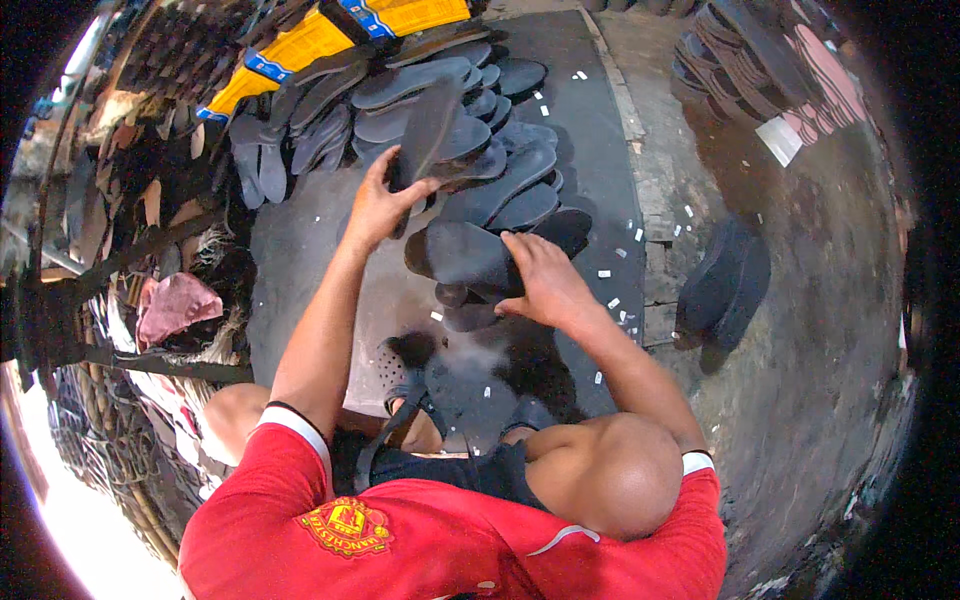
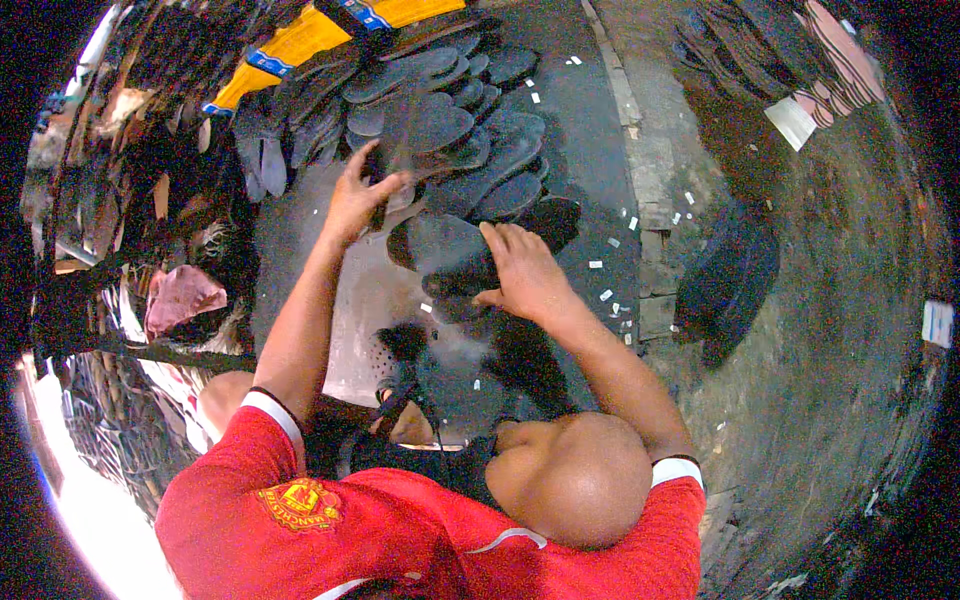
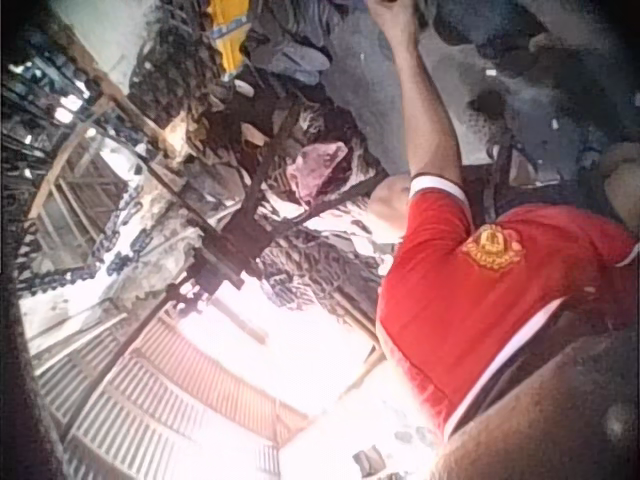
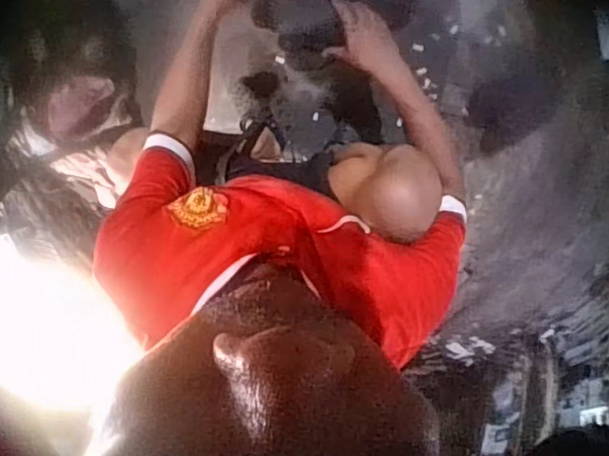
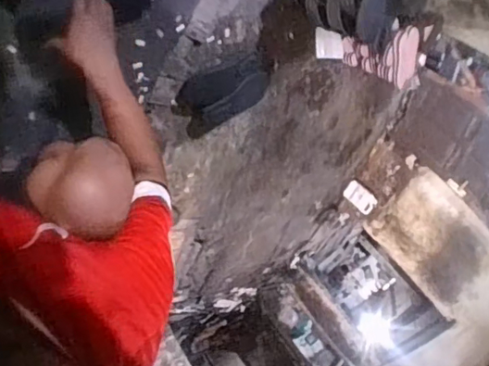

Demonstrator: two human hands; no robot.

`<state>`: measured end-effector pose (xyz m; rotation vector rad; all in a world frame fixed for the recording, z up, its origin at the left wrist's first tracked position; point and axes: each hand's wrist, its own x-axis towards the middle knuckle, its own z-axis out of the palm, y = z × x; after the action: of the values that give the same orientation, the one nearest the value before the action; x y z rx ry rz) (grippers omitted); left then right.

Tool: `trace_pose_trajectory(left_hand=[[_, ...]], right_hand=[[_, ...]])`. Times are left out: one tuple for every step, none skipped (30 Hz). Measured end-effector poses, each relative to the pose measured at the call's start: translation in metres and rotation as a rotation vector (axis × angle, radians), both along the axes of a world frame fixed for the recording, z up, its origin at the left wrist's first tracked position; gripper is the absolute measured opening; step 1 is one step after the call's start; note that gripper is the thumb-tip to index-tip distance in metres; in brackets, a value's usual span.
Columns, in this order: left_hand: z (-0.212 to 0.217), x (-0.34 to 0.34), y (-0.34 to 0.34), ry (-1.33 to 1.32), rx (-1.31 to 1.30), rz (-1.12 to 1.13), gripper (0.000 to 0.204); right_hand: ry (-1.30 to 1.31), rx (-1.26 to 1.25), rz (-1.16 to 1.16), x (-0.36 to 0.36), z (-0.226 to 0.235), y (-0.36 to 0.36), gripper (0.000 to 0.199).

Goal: The person sits on the floor and repeatedly picks up black slippers, aligns them into pairs, and stacks them into neat piles. The person handles the slippers by hand, turning them over and arranging them in organized stacks.

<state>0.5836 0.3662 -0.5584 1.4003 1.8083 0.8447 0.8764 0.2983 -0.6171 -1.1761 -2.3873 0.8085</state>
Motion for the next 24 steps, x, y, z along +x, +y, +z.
trace_pose_trajectory(left_hand=[[0.022, 0.002, -0.005, 0.027, 0.02, -0.064, 0.093], [0.018, -0.007, -0.011, 0.105, 0.081, -0.118, 0.092], [0.014, -0.012, -0.015, 0.182, 0.141, -0.177, 0.091], [0.015, -0.011, -0.023, 0.153, 0.121, -0.222, 0.09], [0.017, -0.007, -0.032, 0.123, 0.098, -0.266, 0.09], [0.018, -0.001, -0.04, 0.09, 0.078, -0.313, 0.089], [0.012, 0.011, -0.045, 0.092, 0.005, -0.383, 0.09], [0.003, 0.02, -0.055, 0.204, -0.03, -0.47, 0.092], [-0.008, 0.029, -0.067, 0.317, -0.065, -0.556, 0.093], [-0.022, 0.037, -0.076, 0.428, 0.015, -0.671, 0.096], [-0.037, 0.043, -0.087, 0.544, 0.095, -0.782, 0.098], [-0.053, 0.046, -0.098, 0.673, 0.175, -0.831, 0.092], [-0.06, 0.051, -0.105, 0.76, 0.18, -0.836, 0.09], [-0.067, 0.055, -0.111, 0.849, 0.184, -0.839, 0.088], [-0.072, 0.056, -0.12, 0.939, 0.187, -0.84, 0.087], [-0.064, 0.062, -0.128, 0.972, 0.278, -0.857, 0.083], [-0.06, 0.067, -0.139, 0.908, 0.264, -0.826, 0.082], [-0.058, 0.074, -0.151, 0.845, 0.249, -0.794, 0.081], [-0.054, 0.079, -0.163, 0.787, 0.231, -0.758, 0.08], [-0.056, 0.086, -0.174, 0.734, 0.17, -0.774, 0.078], [-0.066, 0.091, -0.185, 0.759, 0.091, -0.851, 0.08], [-0.064, 0.097, -0.182, 0.659, 0.083, -0.828, 0.084], [-0.061, 0.102, -0.177, 0.559, 0.076, -0.805, 0.09], [-0.065, 0.103, -0.156, 0.515, 0.08, -0.683, 0.094]], right_hand=[[0.038, -0.073, -0.028, 0.001, -0.002, -0.002, 0.099], [0.079, -0.143, -0.055, 0.003, -0.004, -0.002, 0.097], [0.118, -0.212, -0.086, 0.008, -0.006, -0.001, 0.095], [0.182, -0.17, -0.182, 0.02, -0.006, 0.002, 0.088], [0.253, -0.167, -0.286, 0.036, 0.001, 0.008, 0.085], [0.229, -0.176, -0.499, 0.051, 0.003, 0.015, 0.081], [0.33, -0.165, -0.712, 0.075, -0.015, 0.021, 0.079], [0.555, -0.293, -0.796, 0.093, -0.008, 0.031, 0.073], [0.613, -0.232, -0.932, 0.102, -0.004, 0.033, 0.074], [0.656, -0.219, -0.942, 0.113, -0.003, 0.035, 0.074], [0.702, -0.208, -0.948, 0.12, -0.004, 0.036, 0.073], [0.737, -0.225, -0.925, 0.122, -0.002, 0.035, 0.071], [0.768, -0.244, -0.908, 0.126, 0.001, 0.031, 0.069], [0.8, -0.264, -0.889, 0.129, 0.003, 0.027, 0.067], [0.761, -0.275, -0.888, 0.132, 0.001, 0.022, 0.067], [0.725, -0.279, -0.891, 0.135, -0.002, 0.017, 0.067], [0.691, -0.286, -0.889, 0.137, -0.004, 0.013, 0.067], [0.692, -0.281, -0.904, 0.14, -0.008, 0.011, 0.067], [0.696, -0.28, -0.915, 0.139, -0.011, 0.009, 0.067], [0.702, -0.272, -0.926, 0.139, -0.012, 0.008, 0.067], [0.69, -0.289, -0.918, 0.14, -0.011, 0.006, 0.067], [0.678, -0.299, -0.913, 0.141, -0.008, 0.004, 0.067], [0.665, -0.309, -0.908, 0.142, -0.005, 0.002, 0.067], [0.726, -0.3, -0.926, 0.141, -0.002, 0.001, 0.067]])
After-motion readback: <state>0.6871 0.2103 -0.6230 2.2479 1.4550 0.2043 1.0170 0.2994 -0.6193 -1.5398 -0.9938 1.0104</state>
